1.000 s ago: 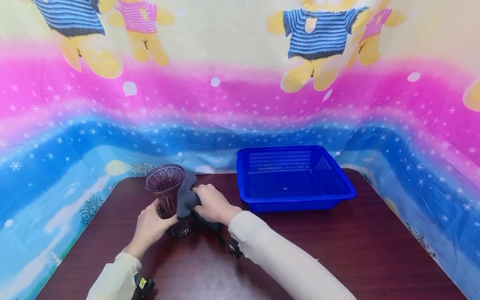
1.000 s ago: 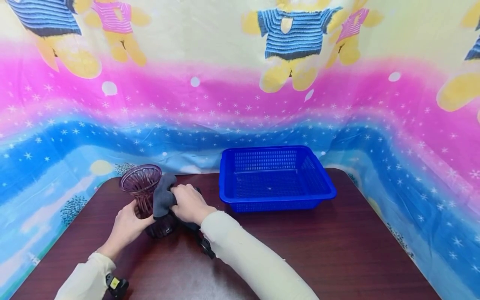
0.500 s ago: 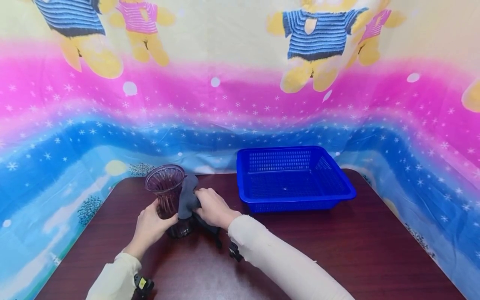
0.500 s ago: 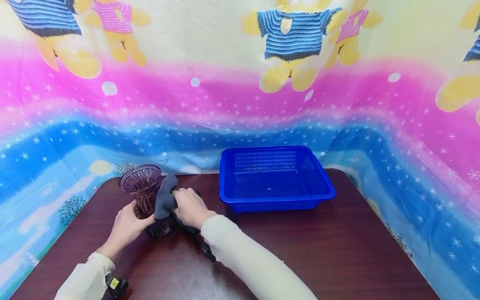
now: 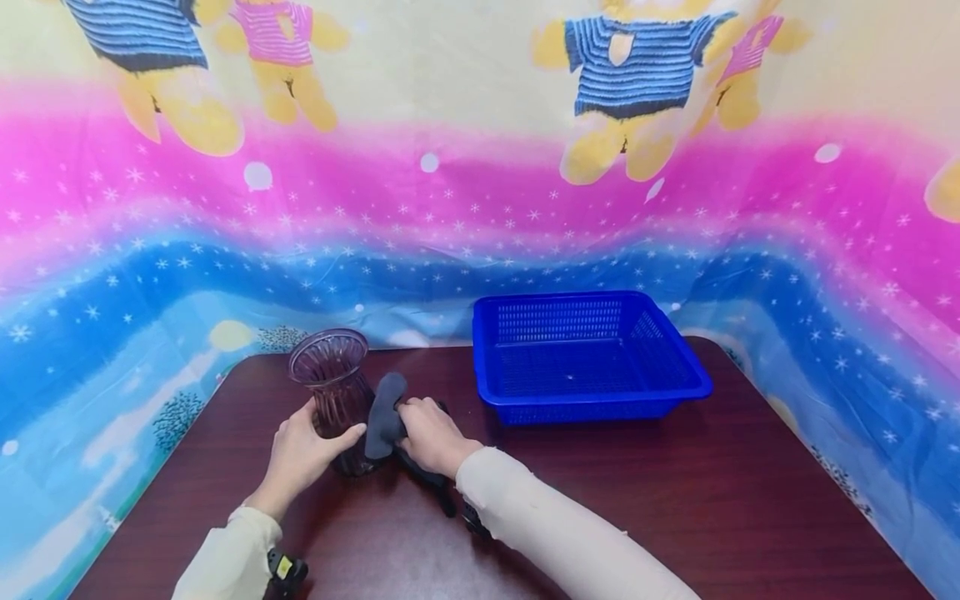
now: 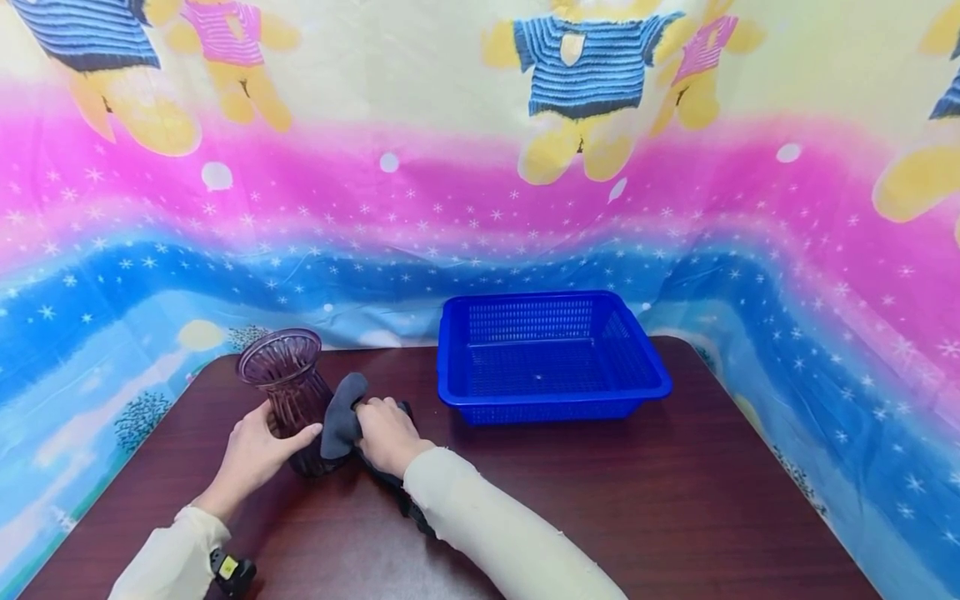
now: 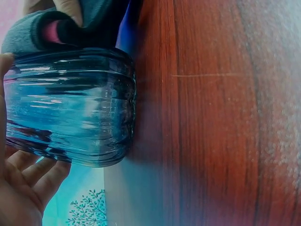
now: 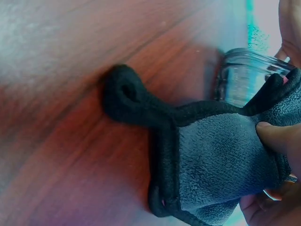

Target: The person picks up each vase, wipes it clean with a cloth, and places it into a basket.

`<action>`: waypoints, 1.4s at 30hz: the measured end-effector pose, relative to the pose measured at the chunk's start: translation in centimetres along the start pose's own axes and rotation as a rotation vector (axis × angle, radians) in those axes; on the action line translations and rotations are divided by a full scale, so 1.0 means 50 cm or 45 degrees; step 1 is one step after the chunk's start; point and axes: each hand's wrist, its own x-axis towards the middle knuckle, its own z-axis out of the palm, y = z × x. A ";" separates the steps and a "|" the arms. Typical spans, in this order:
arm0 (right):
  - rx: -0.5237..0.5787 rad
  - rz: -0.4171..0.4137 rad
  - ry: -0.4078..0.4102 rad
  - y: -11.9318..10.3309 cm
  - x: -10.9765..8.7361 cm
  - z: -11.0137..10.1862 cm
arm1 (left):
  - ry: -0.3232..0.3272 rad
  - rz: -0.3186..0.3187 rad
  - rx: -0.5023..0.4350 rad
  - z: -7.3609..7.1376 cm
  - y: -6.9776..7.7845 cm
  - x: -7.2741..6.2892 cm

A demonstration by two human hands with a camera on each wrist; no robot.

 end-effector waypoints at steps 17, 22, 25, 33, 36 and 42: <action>-0.022 0.028 -0.073 0.017 -0.002 0.025 | -0.003 0.008 -0.005 0.000 0.000 -0.001; -0.039 0.006 -0.064 0.021 -0.003 0.030 | -0.004 0.006 0.000 -0.001 0.000 -0.001; -0.048 -0.012 -0.071 0.025 -0.004 0.034 | -0.007 0.001 0.000 0.000 -0.001 -0.001; -0.057 -0.039 -0.089 0.030 -0.005 0.035 | -0.004 0.004 0.002 0.002 -0.002 0.000; -0.053 -0.045 -0.084 0.031 -0.005 0.035 | -0.004 0.001 -0.002 0.003 -0.002 0.000; -0.013 -0.034 -0.103 0.030 -0.004 0.029 | -0.001 0.001 -0.006 0.004 -0.004 -0.001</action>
